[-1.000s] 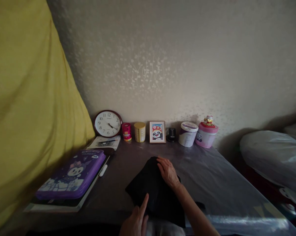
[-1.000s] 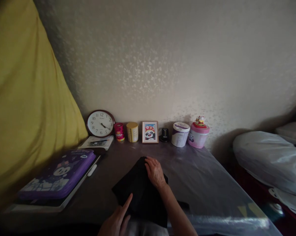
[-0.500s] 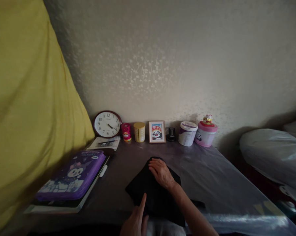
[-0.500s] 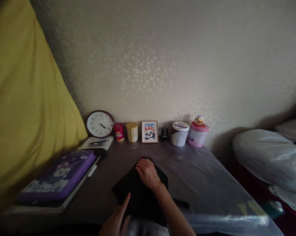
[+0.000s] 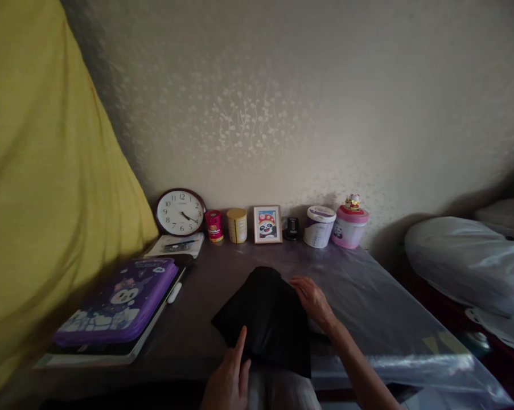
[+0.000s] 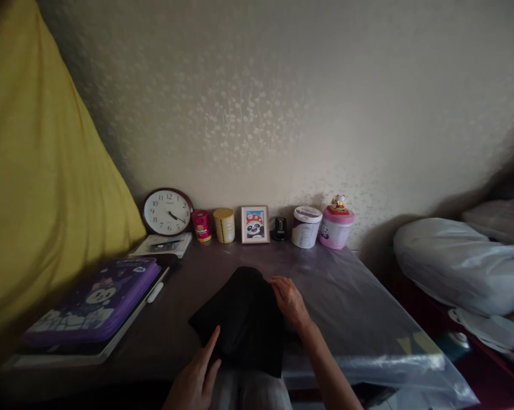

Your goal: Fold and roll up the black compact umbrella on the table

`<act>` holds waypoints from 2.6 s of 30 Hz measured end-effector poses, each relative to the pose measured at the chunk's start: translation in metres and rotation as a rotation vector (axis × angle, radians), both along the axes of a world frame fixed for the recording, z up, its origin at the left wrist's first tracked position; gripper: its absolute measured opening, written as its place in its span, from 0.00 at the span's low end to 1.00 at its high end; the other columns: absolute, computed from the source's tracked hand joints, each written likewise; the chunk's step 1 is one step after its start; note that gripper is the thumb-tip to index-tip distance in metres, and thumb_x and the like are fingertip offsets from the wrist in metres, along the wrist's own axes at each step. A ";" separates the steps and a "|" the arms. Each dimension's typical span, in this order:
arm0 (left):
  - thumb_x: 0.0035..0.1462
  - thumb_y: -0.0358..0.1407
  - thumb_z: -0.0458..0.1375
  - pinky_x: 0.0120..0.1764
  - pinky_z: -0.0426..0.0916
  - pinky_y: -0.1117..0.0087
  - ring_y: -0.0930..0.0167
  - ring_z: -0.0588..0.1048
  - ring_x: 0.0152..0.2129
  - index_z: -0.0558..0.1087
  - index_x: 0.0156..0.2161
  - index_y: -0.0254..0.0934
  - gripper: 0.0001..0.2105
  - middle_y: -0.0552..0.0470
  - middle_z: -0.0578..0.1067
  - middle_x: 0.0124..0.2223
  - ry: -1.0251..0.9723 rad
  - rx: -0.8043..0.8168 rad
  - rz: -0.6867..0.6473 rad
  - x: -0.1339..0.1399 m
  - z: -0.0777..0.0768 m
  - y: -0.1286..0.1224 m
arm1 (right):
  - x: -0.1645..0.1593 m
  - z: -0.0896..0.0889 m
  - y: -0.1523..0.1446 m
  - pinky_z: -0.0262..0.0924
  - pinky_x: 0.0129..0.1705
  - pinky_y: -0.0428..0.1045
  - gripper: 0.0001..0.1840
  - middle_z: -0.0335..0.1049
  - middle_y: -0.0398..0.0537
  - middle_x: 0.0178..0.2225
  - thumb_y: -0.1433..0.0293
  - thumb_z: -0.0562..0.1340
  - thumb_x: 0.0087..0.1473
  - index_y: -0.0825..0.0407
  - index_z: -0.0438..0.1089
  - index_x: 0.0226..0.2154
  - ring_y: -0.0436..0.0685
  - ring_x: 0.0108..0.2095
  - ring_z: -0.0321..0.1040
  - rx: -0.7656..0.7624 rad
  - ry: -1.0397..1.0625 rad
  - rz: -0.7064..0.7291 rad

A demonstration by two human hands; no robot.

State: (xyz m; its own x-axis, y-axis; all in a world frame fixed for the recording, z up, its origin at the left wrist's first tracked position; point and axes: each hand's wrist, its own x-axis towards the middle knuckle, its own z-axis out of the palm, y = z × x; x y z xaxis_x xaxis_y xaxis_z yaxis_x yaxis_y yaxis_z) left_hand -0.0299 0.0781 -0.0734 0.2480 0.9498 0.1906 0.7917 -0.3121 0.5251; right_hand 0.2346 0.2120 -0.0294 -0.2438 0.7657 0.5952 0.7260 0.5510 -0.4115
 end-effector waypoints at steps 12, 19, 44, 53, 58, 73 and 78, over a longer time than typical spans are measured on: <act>0.62 0.35 0.38 0.42 0.71 0.72 0.71 0.77 0.40 0.50 0.64 0.38 0.25 0.46 0.77 0.45 -0.010 0.045 0.070 0.003 0.006 -0.002 | 0.024 -0.020 -0.068 0.64 0.51 0.57 0.18 0.68 0.49 0.51 0.77 0.53 0.54 0.46 0.70 0.43 0.58 0.48 0.68 -0.062 -0.148 0.032; 0.62 0.36 0.33 0.46 0.70 0.68 0.68 0.75 0.45 0.48 0.63 0.25 0.27 0.36 0.69 0.56 0.005 -0.075 0.035 0.004 0.013 -0.003 | 0.026 -0.025 -0.078 0.59 0.56 0.58 0.27 0.64 0.49 0.55 0.82 0.50 0.48 0.46 0.68 0.47 0.57 0.52 0.65 -0.095 -0.202 0.059; 0.61 0.36 0.32 0.44 0.71 0.66 0.68 0.76 0.42 0.46 0.64 0.26 0.27 0.36 0.71 0.53 0.020 -0.119 0.035 0.005 0.015 -0.003 | 0.016 -0.022 -0.087 0.64 0.51 0.52 0.21 0.64 0.51 0.55 0.79 0.49 0.54 0.47 0.69 0.44 0.55 0.53 0.65 -0.133 0.083 0.111; 0.61 0.36 0.32 0.45 0.70 0.67 0.68 0.75 0.43 0.46 0.64 0.25 0.27 0.36 0.70 0.54 0.019 -0.125 0.040 0.006 0.017 -0.004 | -0.001 -0.003 -0.075 0.65 0.48 0.52 0.14 0.69 0.52 0.49 0.76 0.51 0.57 0.48 0.68 0.40 0.55 0.47 0.69 -0.071 0.106 0.196; 0.61 0.36 0.31 0.48 0.68 0.67 0.68 0.75 0.44 0.47 0.63 0.23 0.28 0.35 0.70 0.54 0.020 -0.150 0.047 0.006 0.023 -0.004 | -0.025 0.022 -0.056 0.65 0.48 0.50 0.14 0.70 0.50 0.45 0.73 0.50 0.61 0.47 0.67 0.44 0.54 0.46 0.69 0.012 0.111 0.209; 0.60 0.34 0.36 0.44 0.71 0.67 0.67 0.76 0.43 0.52 0.61 0.23 0.26 0.35 0.72 0.52 0.062 -0.109 0.054 0.010 0.020 -0.002 | -0.104 0.026 -0.009 0.65 0.49 0.52 0.13 0.69 0.51 0.44 0.72 0.50 0.62 0.49 0.69 0.42 0.55 0.46 0.67 0.157 -0.036 0.274; 0.61 0.32 0.38 0.42 0.72 0.68 0.67 0.77 0.41 0.55 0.60 0.23 0.24 0.34 0.73 0.51 0.133 -0.103 0.028 0.008 0.022 -0.001 | -0.116 0.016 -0.003 0.65 0.49 0.52 0.13 0.69 0.51 0.45 0.73 0.51 0.61 0.50 0.70 0.42 0.55 0.46 0.67 0.161 -0.093 0.262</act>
